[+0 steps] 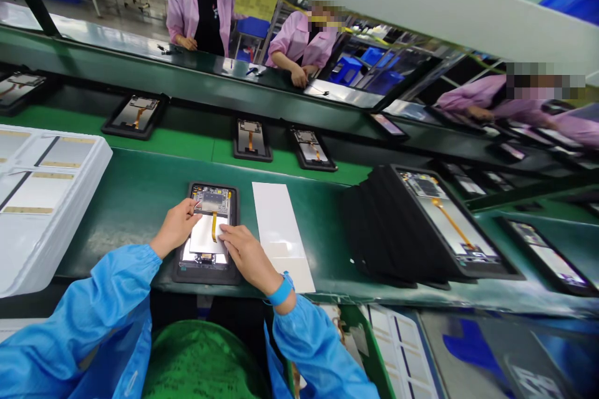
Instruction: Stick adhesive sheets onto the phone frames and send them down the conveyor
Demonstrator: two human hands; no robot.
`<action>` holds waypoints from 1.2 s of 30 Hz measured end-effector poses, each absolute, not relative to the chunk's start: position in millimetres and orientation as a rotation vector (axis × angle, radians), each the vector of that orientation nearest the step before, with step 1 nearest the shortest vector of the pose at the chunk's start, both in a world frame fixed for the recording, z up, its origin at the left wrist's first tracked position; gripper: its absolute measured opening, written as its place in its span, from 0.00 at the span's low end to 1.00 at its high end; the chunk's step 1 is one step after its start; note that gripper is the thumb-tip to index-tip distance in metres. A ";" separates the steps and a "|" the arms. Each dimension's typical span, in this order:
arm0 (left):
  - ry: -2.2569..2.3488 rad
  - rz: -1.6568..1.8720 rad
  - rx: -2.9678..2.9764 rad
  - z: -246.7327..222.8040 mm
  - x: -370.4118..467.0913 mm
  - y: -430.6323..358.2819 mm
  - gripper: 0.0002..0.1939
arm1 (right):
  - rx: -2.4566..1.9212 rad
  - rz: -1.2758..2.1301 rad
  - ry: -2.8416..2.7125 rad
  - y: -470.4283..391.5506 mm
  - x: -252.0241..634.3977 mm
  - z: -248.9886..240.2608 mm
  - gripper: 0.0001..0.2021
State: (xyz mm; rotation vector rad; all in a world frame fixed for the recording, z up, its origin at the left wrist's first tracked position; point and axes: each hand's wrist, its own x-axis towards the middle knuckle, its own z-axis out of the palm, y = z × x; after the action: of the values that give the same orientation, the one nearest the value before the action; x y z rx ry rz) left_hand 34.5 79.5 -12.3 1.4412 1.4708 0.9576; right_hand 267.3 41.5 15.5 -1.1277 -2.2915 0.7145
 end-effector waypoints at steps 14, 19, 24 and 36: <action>1.999 0.514 2.118 20.9 37.6 71.8 0.16 | -1.145 0.537 -2.449 33.2 261.0 5.7 0.16; 2.081 0.458 2.111 -7.5 26.1 59.4 0.32 | -1.452 0.384 -2.305 18.2 258.3 4.5 0.15; 1.909 0.826 1.795 -32.3 33.7 44.7 0.34 | -1.603 0.571 -2.175 12.7 256.3 -0.6 0.23; 1.655 1.122 1.160 39.5 34.4 226.9 0.39 | -1.569 0.589 -1.848 105.4 408.6 89.8 0.21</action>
State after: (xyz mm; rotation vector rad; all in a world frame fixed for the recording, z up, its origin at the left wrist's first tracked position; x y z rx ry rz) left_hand 34.4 226.9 39.5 1.1599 1.6547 1.1225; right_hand 408.6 105.4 89.8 -1.5692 -1.8481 0.5892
